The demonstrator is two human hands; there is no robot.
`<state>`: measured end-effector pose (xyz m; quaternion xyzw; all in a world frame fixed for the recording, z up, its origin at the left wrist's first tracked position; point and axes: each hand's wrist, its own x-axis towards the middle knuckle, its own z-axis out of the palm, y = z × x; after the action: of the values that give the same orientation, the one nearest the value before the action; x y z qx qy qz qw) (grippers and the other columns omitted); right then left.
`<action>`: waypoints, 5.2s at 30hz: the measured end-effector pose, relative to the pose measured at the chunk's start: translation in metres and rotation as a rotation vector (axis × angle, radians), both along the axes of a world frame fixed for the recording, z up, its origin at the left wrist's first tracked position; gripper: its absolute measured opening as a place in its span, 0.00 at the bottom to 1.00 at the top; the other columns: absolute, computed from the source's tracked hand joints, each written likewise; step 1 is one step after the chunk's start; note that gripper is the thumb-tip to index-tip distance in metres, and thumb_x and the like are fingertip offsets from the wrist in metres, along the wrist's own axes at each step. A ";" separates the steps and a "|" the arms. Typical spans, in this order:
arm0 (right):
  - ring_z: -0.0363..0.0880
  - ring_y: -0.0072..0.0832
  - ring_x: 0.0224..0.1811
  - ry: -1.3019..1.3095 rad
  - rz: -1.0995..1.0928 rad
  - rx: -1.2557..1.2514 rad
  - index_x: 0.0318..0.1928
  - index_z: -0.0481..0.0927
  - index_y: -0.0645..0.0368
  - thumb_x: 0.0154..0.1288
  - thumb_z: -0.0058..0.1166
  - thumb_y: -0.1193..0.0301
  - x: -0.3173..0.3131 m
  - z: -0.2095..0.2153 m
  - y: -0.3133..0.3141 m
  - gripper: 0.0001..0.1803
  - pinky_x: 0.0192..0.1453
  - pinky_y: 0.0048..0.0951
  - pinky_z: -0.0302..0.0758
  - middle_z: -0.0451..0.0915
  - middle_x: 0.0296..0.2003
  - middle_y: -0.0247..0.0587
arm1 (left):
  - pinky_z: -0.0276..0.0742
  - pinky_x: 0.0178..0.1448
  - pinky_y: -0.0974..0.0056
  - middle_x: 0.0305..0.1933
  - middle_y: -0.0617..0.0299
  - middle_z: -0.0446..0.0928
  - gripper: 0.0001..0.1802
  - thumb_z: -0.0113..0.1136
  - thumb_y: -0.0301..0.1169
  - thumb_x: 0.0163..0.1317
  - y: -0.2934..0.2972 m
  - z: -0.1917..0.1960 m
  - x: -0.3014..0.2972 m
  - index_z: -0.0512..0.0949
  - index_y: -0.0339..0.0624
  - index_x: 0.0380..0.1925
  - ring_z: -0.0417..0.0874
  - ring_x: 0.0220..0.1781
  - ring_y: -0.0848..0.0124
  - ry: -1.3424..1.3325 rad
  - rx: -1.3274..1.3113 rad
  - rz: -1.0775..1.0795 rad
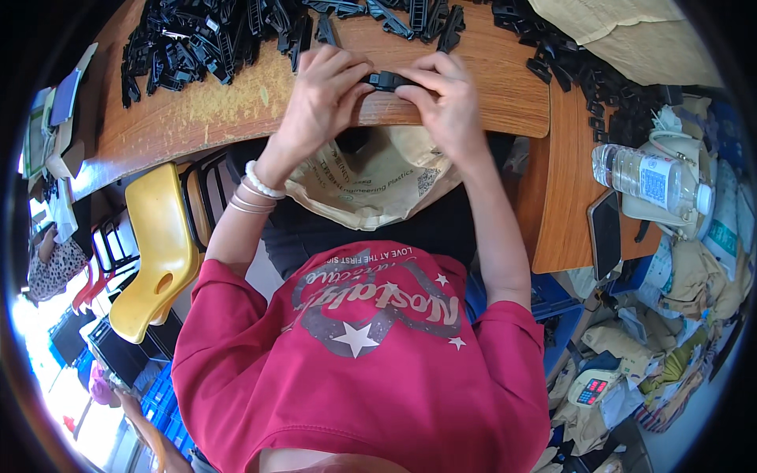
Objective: The recorder is assembling small black plastic components by snapping them together manually at a desk.
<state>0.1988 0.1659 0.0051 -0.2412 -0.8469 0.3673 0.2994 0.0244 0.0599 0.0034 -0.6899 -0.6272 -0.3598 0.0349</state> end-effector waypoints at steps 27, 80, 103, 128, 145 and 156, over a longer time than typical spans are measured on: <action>0.80 0.24 0.36 0.394 -0.233 -0.531 0.45 0.81 0.65 0.61 0.60 0.80 0.009 0.004 0.010 0.11 0.41 0.26 0.77 0.80 0.38 0.40 | 0.72 0.49 0.61 0.40 0.58 0.73 0.10 0.60 0.27 0.53 0.007 0.014 0.001 0.77 0.36 0.36 0.73 0.44 0.61 0.302 -0.101 -0.119; 0.78 0.29 0.45 -0.012 0.164 -0.048 0.33 0.85 0.67 0.58 0.58 0.82 -0.006 0.004 0.003 0.04 0.51 0.25 0.72 0.81 0.39 0.40 | 0.73 0.45 0.57 0.38 0.54 0.75 0.27 0.78 0.40 0.40 -0.097 0.000 0.002 0.79 0.40 0.40 0.75 0.40 0.55 -0.298 0.257 0.301; 0.71 0.18 0.34 -0.099 0.089 0.060 0.37 0.82 0.67 0.70 0.53 0.73 -0.024 -0.012 0.004 0.09 0.34 0.18 0.63 0.80 0.36 0.31 | 0.82 0.52 0.48 0.52 0.46 0.78 0.19 0.51 0.36 0.66 -0.561 -0.079 -0.174 0.75 0.33 0.50 0.83 0.46 0.53 -0.780 1.571 1.323; 0.76 0.24 0.42 -0.087 0.003 0.011 0.37 0.79 0.70 0.71 0.50 0.76 -0.007 -0.021 0.014 0.08 0.50 0.23 0.71 0.80 0.38 0.38 | 0.75 0.58 0.54 0.58 0.46 0.74 0.34 0.33 0.53 0.74 -0.586 -0.087 -0.239 0.71 0.31 0.55 0.78 0.55 0.58 -0.900 1.255 1.676; 0.72 0.46 0.57 -0.092 -0.395 0.606 0.53 0.80 0.57 0.70 0.48 0.69 -0.014 0.004 0.103 0.15 0.62 0.40 0.67 0.76 0.53 0.48 | 0.77 0.49 0.56 0.48 0.52 0.76 0.23 0.65 0.24 0.51 -0.111 -0.007 -0.015 0.76 0.37 0.50 0.79 0.47 0.56 0.141 0.187 0.095; 0.70 0.40 0.65 0.029 0.069 0.201 0.63 0.73 0.55 0.75 0.43 0.54 -0.144 0.018 0.219 0.26 0.69 0.33 0.63 0.73 0.62 0.47 | 0.60 0.72 0.49 0.66 0.44 0.65 0.34 0.63 0.47 0.59 0.038 0.006 0.002 0.68 0.43 0.61 0.64 0.69 0.48 0.171 0.066 -0.232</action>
<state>0.0546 0.3847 0.0229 -0.1752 -0.8829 0.2939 0.3215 0.0263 0.0976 0.0089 -0.7845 -0.5257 -0.3216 0.0689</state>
